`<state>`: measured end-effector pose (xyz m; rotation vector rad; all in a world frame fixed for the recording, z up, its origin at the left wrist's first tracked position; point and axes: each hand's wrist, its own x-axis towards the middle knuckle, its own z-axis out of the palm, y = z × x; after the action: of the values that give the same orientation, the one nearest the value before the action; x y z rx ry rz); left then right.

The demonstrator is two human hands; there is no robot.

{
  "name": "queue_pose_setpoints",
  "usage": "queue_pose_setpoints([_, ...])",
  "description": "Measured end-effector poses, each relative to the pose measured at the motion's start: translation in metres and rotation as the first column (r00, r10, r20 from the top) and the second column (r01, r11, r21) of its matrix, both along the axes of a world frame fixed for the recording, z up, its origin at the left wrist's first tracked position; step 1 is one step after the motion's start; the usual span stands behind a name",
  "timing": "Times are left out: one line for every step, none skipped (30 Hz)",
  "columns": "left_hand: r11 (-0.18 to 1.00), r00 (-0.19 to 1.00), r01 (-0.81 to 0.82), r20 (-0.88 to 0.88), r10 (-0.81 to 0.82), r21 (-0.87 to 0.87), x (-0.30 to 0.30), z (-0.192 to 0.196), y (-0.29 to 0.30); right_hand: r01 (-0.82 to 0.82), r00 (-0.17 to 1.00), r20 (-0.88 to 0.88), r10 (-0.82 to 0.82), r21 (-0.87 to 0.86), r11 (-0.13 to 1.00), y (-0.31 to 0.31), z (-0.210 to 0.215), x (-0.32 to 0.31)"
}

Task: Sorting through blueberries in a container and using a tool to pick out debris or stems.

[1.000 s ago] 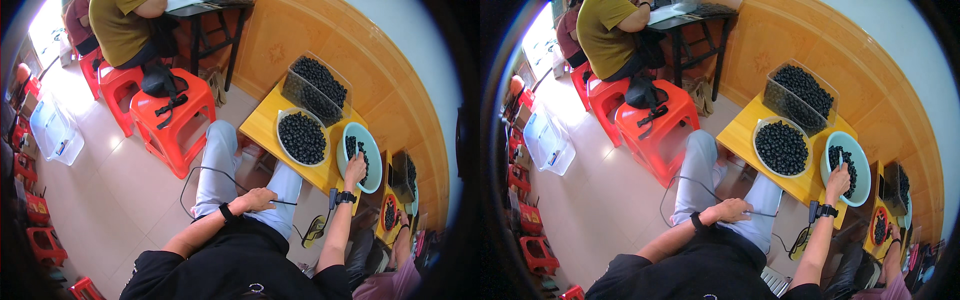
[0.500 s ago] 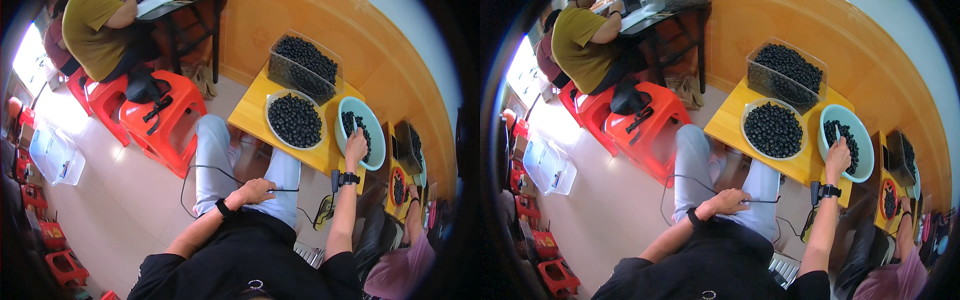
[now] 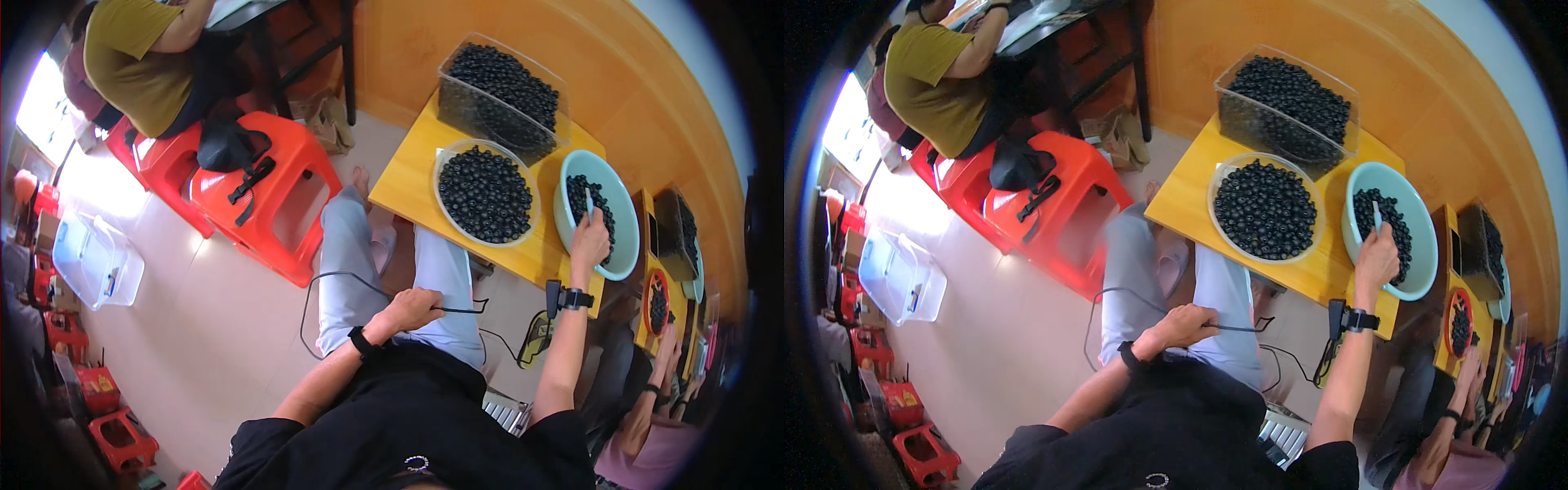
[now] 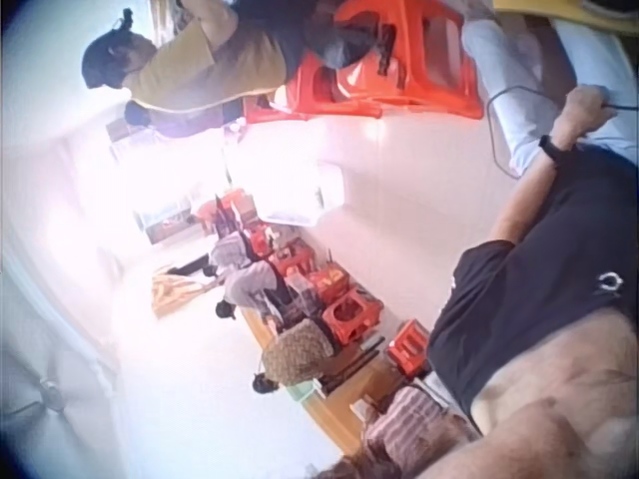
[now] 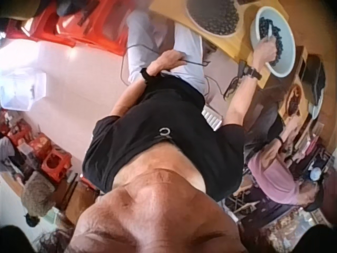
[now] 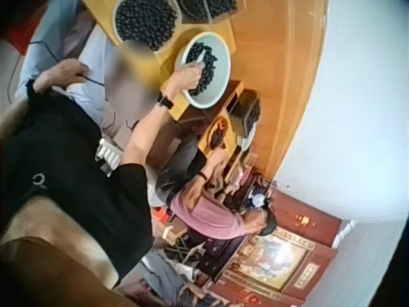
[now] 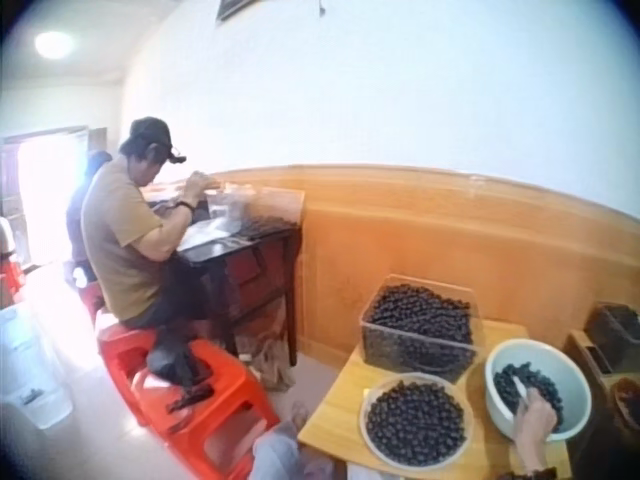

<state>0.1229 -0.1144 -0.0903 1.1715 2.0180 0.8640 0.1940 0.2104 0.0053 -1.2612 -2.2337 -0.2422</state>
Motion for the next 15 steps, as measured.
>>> queue_pose_setpoints([1.0,1.0,-0.017,0.007,0.017,-0.008,0.0,-0.001,-0.001,-0.01,1.0,-0.02,0.01,0.036,0.999,0.003,-0.003,0.0])
queue_pose_setpoints([1.0,1.0,-0.025,0.008,0.025,0.001,-0.001,-0.003,-0.001,-0.016,1.0,-0.026,0.017,0.044,0.999,0.005,-0.003,0.0])
queue_pose_setpoints([0.999,0.999,-0.034,0.009,0.034,0.011,-0.002,-0.004,-0.002,-0.017,1.0,-0.024,0.018,0.054,0.998,0.003,-0.002,-0.001])
queue_pose_setpoints([0.999,0.999,-0.05,0.013,0.05,0.009,-0.003,-0.005,-0.004,-0.018,1.0,-0.023,0.019,0.065,0.998,0.001,-0.002,-0.002])
queue_pose_setpoints([0.999,0.999,-0.047,0.011,0.047,-0.002,-0.003,-0.006,-0.004,-0.005,1.0,-0.015,0.006,0.066,0.998,0.003,-0.005,-0.001])
queue_pose_setpoints([0.999,0.999,-0.046,0.008,0.046,-0.011,-0.004,-0.007,-0.003,0.006,1.0,-0.007,-0.006,0.069,0.998,0.005,-0.007,-0.002])
queue_pose_setpoints([0.998,0.998,-0.066,0.008,0.066,-0.011,-0.005,-0.008,-0.002,0.012,1.0,0.007,-0.012,0.067,0.998,0.006,-0.007,-0.001])
queue_pose_setpoints([0.999,0.999,-0.05,-0.001,0.05,-0.002,-0.003,-0.009,-0.001,0.024,0.999,0.02,-0.025,0.044,0.999,0.002,-0.004,-0.001])
queue_pose_setpoints([0.999,0.999,-0.034,-0.011,0.034,0.007,-0.002,-0.011,0.0,0.014,1.0,0.027,-0.015,0.051,0.999,0.002,-0.005,-0.001])
queue_pose_setpoints([0.999,0.999,-0.049,-0.009,0.049,0.009,0.0,-0.014,0.001,0.004,0.999,0.033,-0.006,0.058,0.998,0.005,-0.005,0.0])
queue_pose_setpoints([1.0,1.0,-0.021,-0.017,0.021,0.016,0.001,-0.014,0.003,-0.006,0.999,0.035,0.004,0.063,0.998,0.006,-0.006,0.001])
queue_pose_setpoints([1.0,1.0,0.01,-0.026,-0.009,0.023,0.002,-0.014,0.004,-0.009,0.999,0.04,0.006,0.066,0.998,0.007,-0.007,0.002])
queue_pose_setpoints([0.999,1.0,0.024,-0.012,-0.023,0.026,0.003,-0.014,0.005,-0.009,0.999,0.045,0.006,0.069,0.998,0.008,-0.007,0.002])
queue_pose_setpoints([0.999,1.0,0.021,-0.01,-0.021,0.031,0.004,-0.013,0.006,-0.012,0.999,0.047,0.009,0.074,0.997,0.009,-0.007,0.002])
queue_pose_setpoints([0.999,0.999,0.035,-0.002,-0.035,0.011,0.004,-0.013,0.007,-0.005,0.999,0.042,0.003,0.048,0.999,0.009,-0.007,0.002])
